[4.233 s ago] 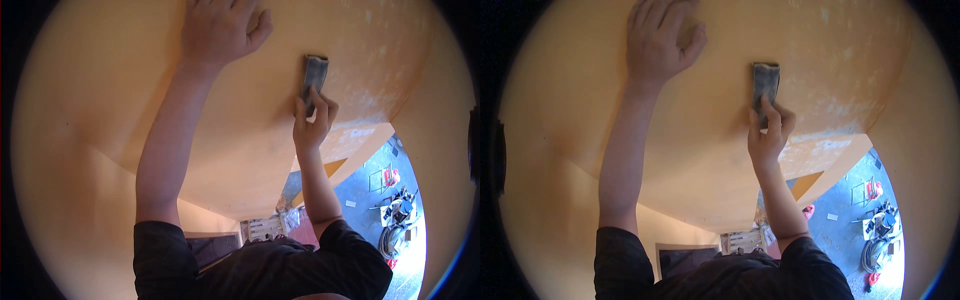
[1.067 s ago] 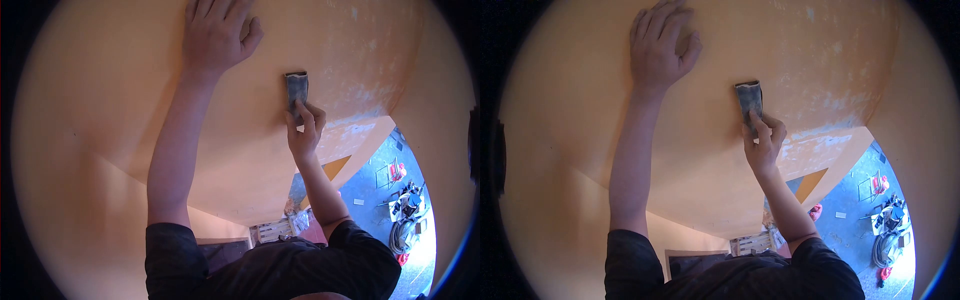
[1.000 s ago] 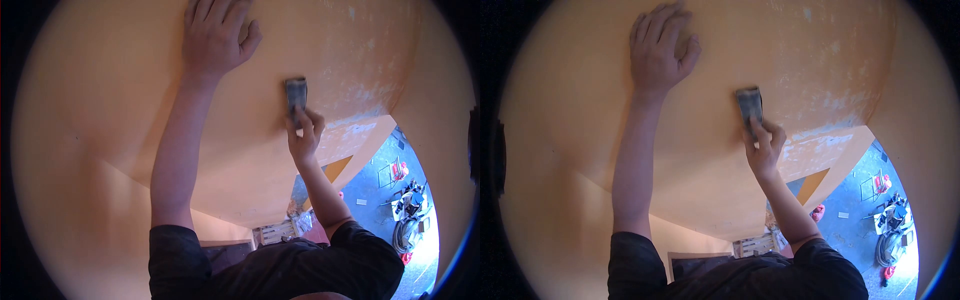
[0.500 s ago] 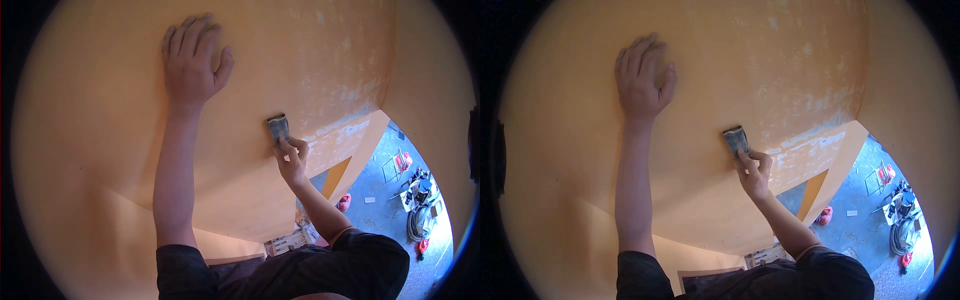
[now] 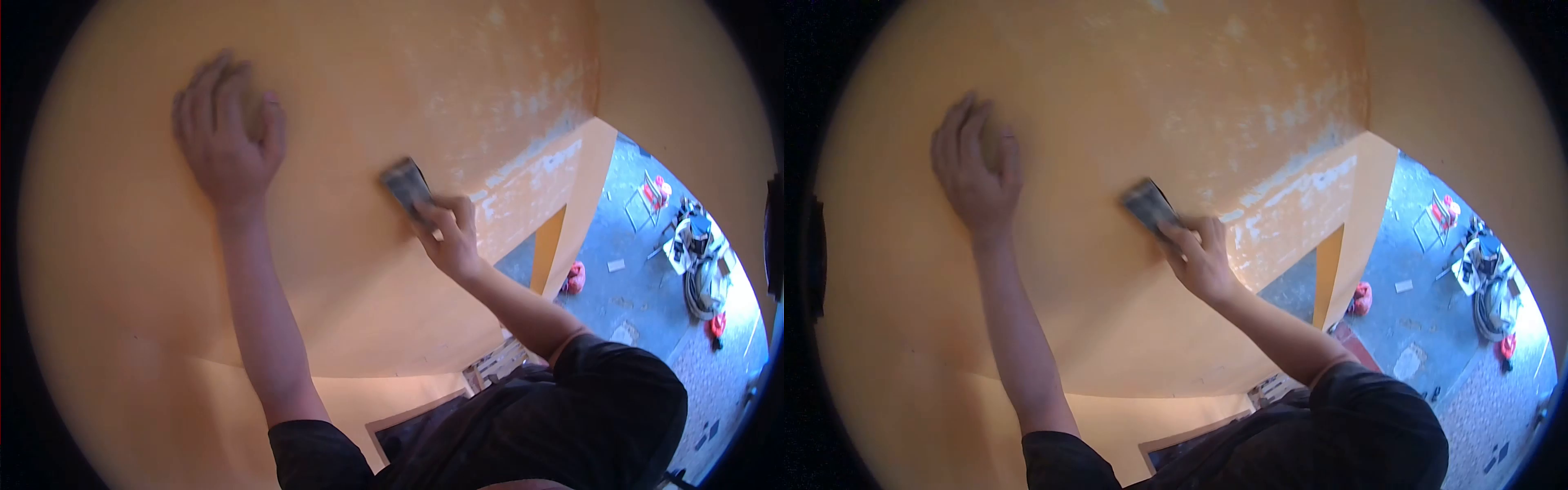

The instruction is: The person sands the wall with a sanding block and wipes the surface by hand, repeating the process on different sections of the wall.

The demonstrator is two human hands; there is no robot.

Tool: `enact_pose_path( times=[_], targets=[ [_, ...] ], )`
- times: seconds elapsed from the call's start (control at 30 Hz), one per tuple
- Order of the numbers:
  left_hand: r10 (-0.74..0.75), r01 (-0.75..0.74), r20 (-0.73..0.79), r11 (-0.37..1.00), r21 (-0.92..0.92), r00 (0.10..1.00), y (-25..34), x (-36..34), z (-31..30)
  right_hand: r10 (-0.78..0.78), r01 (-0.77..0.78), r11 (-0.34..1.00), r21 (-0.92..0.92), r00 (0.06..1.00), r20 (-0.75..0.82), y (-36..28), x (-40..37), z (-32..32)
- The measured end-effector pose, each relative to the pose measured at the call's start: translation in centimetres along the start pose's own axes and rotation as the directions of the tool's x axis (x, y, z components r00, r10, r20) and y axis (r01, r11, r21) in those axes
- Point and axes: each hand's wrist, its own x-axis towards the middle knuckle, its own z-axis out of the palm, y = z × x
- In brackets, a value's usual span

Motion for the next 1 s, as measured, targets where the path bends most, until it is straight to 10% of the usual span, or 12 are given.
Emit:
enact_pose_path(
  times=[1.0],
  targets=[
    [0.141,-0.137,-0.074,0.989,0.06,0.987,-1.7,0.3,0.6,-0.076,0.075,0.996,0.049,0.997,0.015,-0.1,0.5,-0.3]
  ],
)
